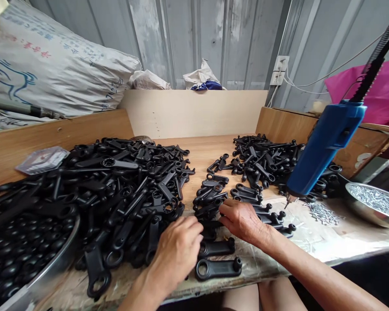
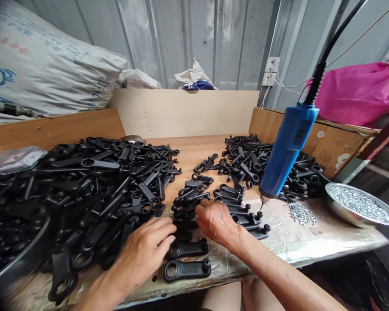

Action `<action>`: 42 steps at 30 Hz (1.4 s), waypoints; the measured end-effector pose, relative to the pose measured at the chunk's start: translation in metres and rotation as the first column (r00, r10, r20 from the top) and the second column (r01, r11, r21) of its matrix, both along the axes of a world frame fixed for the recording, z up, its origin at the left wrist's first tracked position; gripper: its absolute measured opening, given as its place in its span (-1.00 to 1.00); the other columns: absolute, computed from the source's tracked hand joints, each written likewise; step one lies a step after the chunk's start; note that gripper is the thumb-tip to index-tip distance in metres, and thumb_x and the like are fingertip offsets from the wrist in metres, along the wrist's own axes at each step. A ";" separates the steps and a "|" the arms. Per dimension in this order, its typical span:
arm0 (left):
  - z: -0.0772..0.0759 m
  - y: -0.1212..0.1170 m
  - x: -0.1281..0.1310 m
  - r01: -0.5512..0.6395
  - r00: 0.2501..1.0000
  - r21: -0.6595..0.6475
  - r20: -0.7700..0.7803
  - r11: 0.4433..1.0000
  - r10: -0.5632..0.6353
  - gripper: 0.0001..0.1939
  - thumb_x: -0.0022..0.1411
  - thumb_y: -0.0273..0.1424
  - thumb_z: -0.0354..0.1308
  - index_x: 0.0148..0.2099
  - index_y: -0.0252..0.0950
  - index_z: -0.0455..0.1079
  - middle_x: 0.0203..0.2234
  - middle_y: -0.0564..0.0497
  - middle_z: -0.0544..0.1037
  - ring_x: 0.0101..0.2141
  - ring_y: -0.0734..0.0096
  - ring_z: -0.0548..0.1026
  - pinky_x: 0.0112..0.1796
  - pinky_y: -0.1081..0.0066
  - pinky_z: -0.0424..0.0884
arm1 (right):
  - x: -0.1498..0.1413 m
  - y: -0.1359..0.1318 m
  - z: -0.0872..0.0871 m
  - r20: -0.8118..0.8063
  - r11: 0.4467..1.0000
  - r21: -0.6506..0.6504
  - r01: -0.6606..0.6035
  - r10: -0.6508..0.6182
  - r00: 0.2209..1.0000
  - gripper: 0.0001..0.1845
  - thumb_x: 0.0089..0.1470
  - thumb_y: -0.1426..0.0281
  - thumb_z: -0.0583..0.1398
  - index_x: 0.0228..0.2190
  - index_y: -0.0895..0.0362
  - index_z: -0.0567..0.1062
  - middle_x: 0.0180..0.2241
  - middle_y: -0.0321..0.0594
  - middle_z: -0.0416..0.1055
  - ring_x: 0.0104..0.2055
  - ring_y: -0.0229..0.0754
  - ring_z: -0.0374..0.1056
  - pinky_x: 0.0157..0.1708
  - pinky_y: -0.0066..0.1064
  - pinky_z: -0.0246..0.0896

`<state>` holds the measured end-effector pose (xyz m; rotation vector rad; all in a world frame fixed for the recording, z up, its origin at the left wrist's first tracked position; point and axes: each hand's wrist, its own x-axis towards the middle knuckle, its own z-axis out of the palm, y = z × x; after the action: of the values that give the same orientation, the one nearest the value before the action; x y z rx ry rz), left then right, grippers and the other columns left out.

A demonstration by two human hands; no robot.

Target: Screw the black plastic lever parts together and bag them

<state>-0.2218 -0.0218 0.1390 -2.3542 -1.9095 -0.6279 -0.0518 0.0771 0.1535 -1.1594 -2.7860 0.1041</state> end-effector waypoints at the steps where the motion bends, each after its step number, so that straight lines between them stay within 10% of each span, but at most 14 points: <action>1: 0.001 0.000 -0.007 -0.038 0.999 0.003 -0.023 0.999 0.038 -0.73 0.16 -0.59 -0.05 -0.29 -0.25 0.46 -0.29 -0.02 0.53 -0.27 0.28 0.46 -0.23 0.34 0.38 | 0.005 -0.003 0.001 -0.015 1.000 0.000 -0.004 0.004 1.000 -0.84 0.11 0.47 0.10 -0.40 0.19 0.49 -0.32 -0.13 0.46 -0.29 -0.19 0.36 -0.46 -0.44 -0.08; 11: 0.005 0.004 -0.009 -0.107 0.989 -0.279 -0.128 0.954 0.073 -0.57 0.06 -0.65 -0.01 -0.05 -0.24 0.43 -0.24 -0.03 0.56 -0.17 0.23 0.49 -0.15 0.33 0.37 | 0.023 -0.029 0.024 0.071 0.949 -0.304 -0.087 0.114 0.991 -0.84 0.07 0.32 0.19 -0.36 0.10 0.57 -0.46 -0.23 0.49 -0.38 -0.20 0.38 -0.48 -0.49 -0.06; 20: 0.016 0.002 -0.010 -0.149 0.989 -0.367 -0.044 0.918 0.143 -0.40 0.10 -0.59 0.00 0.22 -0.36 0.17 -0.12 -0.16 0.51 -0.10 0.21 0.48 -0.08 0.29 0.35 | 0.030 -0.026 0.022 0.001 0.944 -0.302 -0.132 0.139 0.990 -0.81 0.09 0.40 0.14 -0.39 0.11 0.57 -0.48 -0.24 0.49 -0.41 -0.24 0.36 -0.46 -0.51 -0.02; 31: 0.021 0.019 0.008 -0.059 0.989 -0.375 0.104 0.925 0.105 -0.65 0.14 -0.44 0.14 0.01 -0.19 0.40 -0.15 0.00 0.55 -0.13 0.27 0.48 -0.12 0.38 0.33 | 0.043 -0.030 0.015 -0.003 0.968 -0.247 -0.038 0.039 0.999 -0.81 0.11 0.34 0.13 -0.41 0.13 0.52 -0.44 -0.22 0.48 -0.42 -0.23 0.37 -0.48 -0.48 -0.05; 42: -0.004 0.088 0.012 -0.175 0.977 -0.207 -0.157 0.962 0.144 -0.87 0.18 -0.51 0.12 -0.22 -0.29 0.46 -0.31 -0.08 0.54 -0.15 0.16 0.45 -0.19 0.28 0.33 | 0.014 0.016 0.018 0.028 0.997 -0.033 0.074 -0.073 0.997 -0.79 0.11 0.47 0.09 -0.32 0.11 0.53 -0.28 -0.17 0.49 -0.19 -0.13 0.37 -0.34 -0.43 0.06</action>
<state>-0.2100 0.0666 0.1354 -2.2587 -2.1752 -0.2420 -0.0373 0.0927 0.1712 -1.2784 -2.7714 0.1297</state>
